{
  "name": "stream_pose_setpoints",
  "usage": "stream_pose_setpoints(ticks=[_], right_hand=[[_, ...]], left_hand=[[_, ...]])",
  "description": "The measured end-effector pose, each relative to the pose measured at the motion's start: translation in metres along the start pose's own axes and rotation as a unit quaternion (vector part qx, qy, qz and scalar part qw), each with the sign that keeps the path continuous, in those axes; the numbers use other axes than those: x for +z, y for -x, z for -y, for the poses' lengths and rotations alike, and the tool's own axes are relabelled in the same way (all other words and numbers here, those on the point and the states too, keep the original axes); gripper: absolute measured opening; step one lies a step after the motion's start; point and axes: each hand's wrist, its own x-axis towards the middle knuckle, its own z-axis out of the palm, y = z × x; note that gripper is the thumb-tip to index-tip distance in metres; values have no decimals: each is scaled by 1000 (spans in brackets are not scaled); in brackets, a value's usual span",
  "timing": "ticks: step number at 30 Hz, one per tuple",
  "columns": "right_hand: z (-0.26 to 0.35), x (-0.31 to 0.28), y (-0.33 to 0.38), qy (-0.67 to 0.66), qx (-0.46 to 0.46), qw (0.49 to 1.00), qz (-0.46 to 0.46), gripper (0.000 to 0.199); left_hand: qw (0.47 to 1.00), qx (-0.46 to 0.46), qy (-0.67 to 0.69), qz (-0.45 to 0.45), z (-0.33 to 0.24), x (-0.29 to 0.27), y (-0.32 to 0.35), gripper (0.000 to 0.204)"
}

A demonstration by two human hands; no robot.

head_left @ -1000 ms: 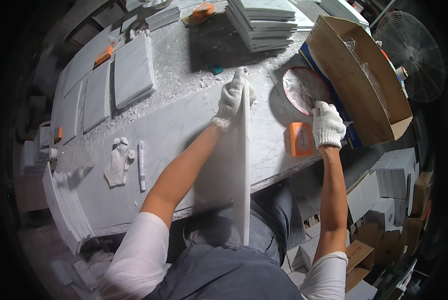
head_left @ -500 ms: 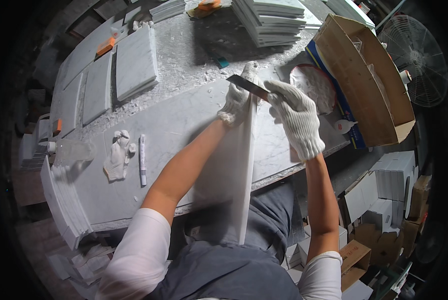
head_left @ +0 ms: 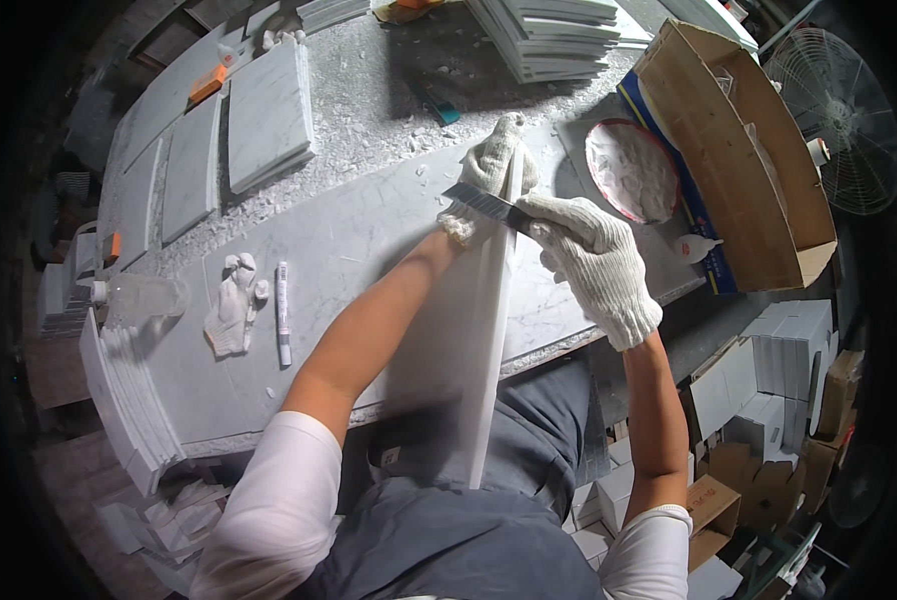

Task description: The person smooths the edges of a white rectangular stone tile using a metal scraper and an orange sanding block. They repeatedly scrape and sand different edges, then place the finished tile on a stack of similar tiles on the workbench.

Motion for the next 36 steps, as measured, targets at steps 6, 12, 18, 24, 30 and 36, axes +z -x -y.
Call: stream_pose_setpoints(ticks=[6,12,18,24,30,36], right_hand=[[-4,4,15,-29,7,999,42,28],[-8,8,19,-57,17,998,24,27],[-6,9,17,-3,-45,999,-25,24],[-11,13,14,-18,-61,998,-4,26],[-9,13,15,-45,-52,998,-7,26],[-5,15,15,-24,6,1000,-6,27]], left_hand=[[997,-29,-56,39,-4,-9,-4,62],[994,-87,-43,49,-10,-14,-4,45],[994,41,-82,66,6,-16,-8,49],[991,79,-32,106,17,-21,-7,47],[998,-18,-38,49,5,-16,-6,57],[998,-35,-41,24,10,-11,-9,60]])
